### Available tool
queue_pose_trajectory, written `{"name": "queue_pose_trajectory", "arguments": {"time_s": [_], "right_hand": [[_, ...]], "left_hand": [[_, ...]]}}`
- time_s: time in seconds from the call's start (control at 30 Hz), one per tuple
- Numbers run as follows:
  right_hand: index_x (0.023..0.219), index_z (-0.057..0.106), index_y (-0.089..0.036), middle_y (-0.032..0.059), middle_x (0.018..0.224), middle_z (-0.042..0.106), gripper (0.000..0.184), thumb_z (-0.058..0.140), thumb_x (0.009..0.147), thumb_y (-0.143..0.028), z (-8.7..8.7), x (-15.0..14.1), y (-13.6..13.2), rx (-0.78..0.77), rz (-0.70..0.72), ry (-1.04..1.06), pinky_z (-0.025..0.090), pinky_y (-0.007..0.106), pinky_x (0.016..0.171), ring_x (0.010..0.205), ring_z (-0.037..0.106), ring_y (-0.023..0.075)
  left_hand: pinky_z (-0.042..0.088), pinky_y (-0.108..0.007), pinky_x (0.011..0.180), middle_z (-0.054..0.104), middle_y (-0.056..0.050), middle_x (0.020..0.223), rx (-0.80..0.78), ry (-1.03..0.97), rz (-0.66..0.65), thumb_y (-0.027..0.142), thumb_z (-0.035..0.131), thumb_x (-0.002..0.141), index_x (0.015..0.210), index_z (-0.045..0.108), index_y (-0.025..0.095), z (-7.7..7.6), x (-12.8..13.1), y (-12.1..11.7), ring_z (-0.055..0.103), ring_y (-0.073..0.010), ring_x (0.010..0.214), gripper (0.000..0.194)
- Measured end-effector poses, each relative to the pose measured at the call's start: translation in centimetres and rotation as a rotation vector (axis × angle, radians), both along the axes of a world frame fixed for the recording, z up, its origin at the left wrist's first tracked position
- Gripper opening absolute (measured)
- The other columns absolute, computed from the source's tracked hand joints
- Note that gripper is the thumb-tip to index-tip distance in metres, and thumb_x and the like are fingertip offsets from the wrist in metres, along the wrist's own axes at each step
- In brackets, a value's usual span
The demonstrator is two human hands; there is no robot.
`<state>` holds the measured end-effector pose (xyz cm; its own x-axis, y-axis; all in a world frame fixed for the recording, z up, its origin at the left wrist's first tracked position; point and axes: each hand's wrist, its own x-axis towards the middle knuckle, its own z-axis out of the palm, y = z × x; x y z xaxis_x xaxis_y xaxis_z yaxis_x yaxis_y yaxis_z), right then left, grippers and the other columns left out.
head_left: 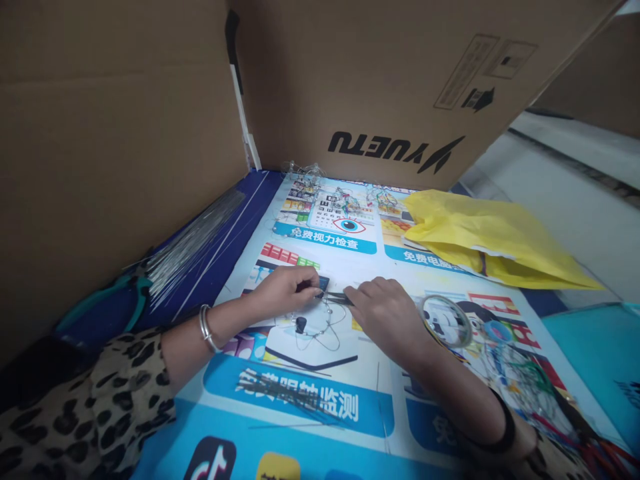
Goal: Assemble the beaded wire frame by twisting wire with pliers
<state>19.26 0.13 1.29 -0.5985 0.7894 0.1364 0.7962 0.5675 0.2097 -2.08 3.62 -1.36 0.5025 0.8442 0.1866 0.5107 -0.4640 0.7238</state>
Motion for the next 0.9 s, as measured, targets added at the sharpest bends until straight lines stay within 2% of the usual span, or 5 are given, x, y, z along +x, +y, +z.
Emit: {"name": "queue_pose_trajectory", "arguments": {"time_s": [0.33, 0.7, 0.9], "right_hand": [[0.077, 0.060, -0.020, 0.0038, 0.074, 0.061, 0.008, 0.054, 0.080, -0.015, -0.2, -0.6, 0.2, -0.013, 0.030, -0.022, 0.023, 0.033, 0.065, 0.074, 0.049, 0.0202], [0.074, 0.057, -0.019, 0.0052, 0.071, 0.058, 0.008, 0.055, 0.077, -0.011, 0.0, -1.4, -0.1, 0.028, 0.055, -0.036, 0.023, 0.034, 0.064, 0.073, 0.047, 0.0213], [0.077, 0.057, -0.017, 0.0063, 0.071, 0.059, 0.009, 0.053, 0.077, -0.009, 0.2, -1.8, -0.3, 0.043, 0.068, -0.070, 0.023, 0.035, 0.063, 0.072, 0.047, 0.0225]], "left_hand": [[0.031, -0.019, 0.052, 0.052, 0.004, 0.060, 0.001, 0.022, -0.007, 0.017, 0.051, 0.075, 0.066, 0.053, 0.016, 0.2, 0.0, -0.1, 0.045, -0.0080, 0.055, 0.009], [0.030, -0.020, 0.050, 0.051, 0.004, 0.056, 0.017, 0.045, 0.029, 0.020, 0.051, 0.074, 0.062, 0.048, 0.016, 0.0, 0.1, 0.0, 0.044, -0.0079, 0.052, 0.013], [0.030, -0.019, 0.050, 0.052, 0.004, 0.056, 0.032, 0.055, 0.034, 0.015, 0.049, 0.072, 0.062, 0.048, 0.016, -0.1, 0.2, 0.0, 0.044, -0.0079, 0.052, 0.010]]}}
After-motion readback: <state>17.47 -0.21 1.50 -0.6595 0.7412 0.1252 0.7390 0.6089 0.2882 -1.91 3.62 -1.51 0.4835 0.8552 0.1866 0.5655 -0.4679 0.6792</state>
